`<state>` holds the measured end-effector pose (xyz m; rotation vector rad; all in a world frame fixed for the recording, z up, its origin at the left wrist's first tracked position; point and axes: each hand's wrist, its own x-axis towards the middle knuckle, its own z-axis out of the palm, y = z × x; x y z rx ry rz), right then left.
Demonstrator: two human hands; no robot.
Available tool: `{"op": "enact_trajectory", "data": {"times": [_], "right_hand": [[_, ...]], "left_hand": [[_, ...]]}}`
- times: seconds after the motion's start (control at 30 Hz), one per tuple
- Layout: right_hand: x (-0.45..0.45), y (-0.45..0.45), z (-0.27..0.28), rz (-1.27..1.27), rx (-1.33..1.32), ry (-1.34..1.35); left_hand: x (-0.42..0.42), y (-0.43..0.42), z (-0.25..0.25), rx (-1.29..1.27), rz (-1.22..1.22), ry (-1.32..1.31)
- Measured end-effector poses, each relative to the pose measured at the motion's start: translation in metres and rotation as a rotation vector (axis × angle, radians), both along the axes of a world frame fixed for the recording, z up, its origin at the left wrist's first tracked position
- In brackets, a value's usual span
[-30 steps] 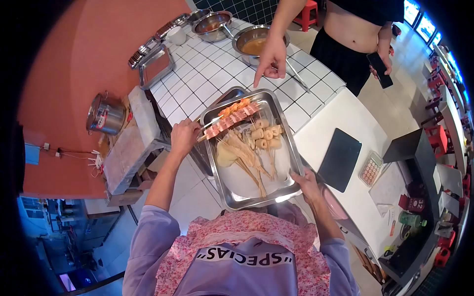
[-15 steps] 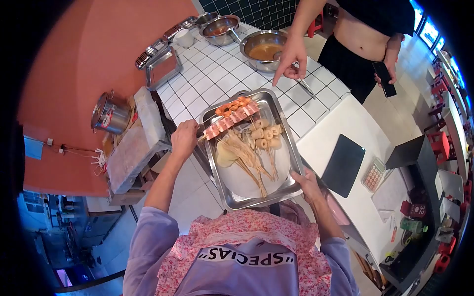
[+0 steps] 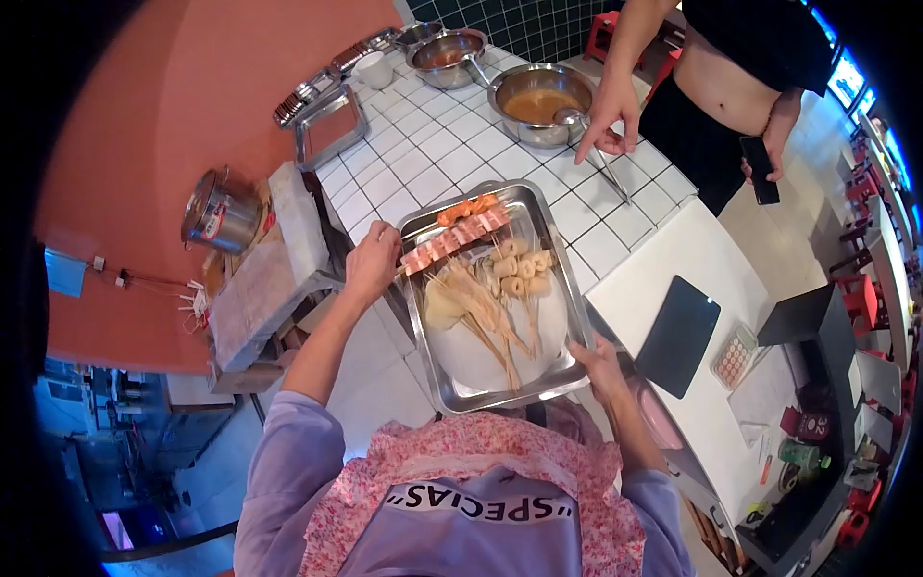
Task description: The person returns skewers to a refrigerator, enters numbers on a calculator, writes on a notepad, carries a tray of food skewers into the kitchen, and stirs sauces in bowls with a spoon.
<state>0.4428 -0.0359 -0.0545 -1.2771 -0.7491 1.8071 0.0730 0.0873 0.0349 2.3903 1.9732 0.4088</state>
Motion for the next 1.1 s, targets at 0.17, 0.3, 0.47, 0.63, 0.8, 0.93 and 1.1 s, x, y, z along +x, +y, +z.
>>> {"op": "enact_trajectory", "data": {"times": [0.17, 0.3, 0.47, 0.63, 0.8, 0.93, 1.1], "right_hand": [[-0.007, 0.006, -0.015, -0.062, 0.069, -0.016], [-0.004, 0.004, -0.014, -0.028, 0.022, 0.017], [-0.007, 0.006, -0.013, -0.028, 0.007, 0.026], [-0.01, 0.01, -0.007, -0.021, 0.004, 0.001], [-0.017, 0.012, -0.001, -0.011, -0.002, -0.049], [-0.015, 0.016, -0.016, 0.034, 0.022, -0.025], [-0.018, 0.02, -0.021, 0.075, 0.035, -0.014]], "left_hand": [[0.003, 0.004, 0.013, -0.153, 0.013, 0.041], [-0.018, -0.007, 0.008, -0.115, -0.17, 0.006], [-0.031, 0.002, -0.019, -0.247, -0.123, -0.174], [-0.028, 0.004, -0.012, -0.256, 0.063, -0.303], [-0.037, 0.005, -0.015, -0.38, 0.178, -0.496], [-0.042, -0.005, -0.015, -0.541, 0.185, -0.931], [-0.042, -0.022, -0.002, -0.672, 0.396, -1.149]]}}
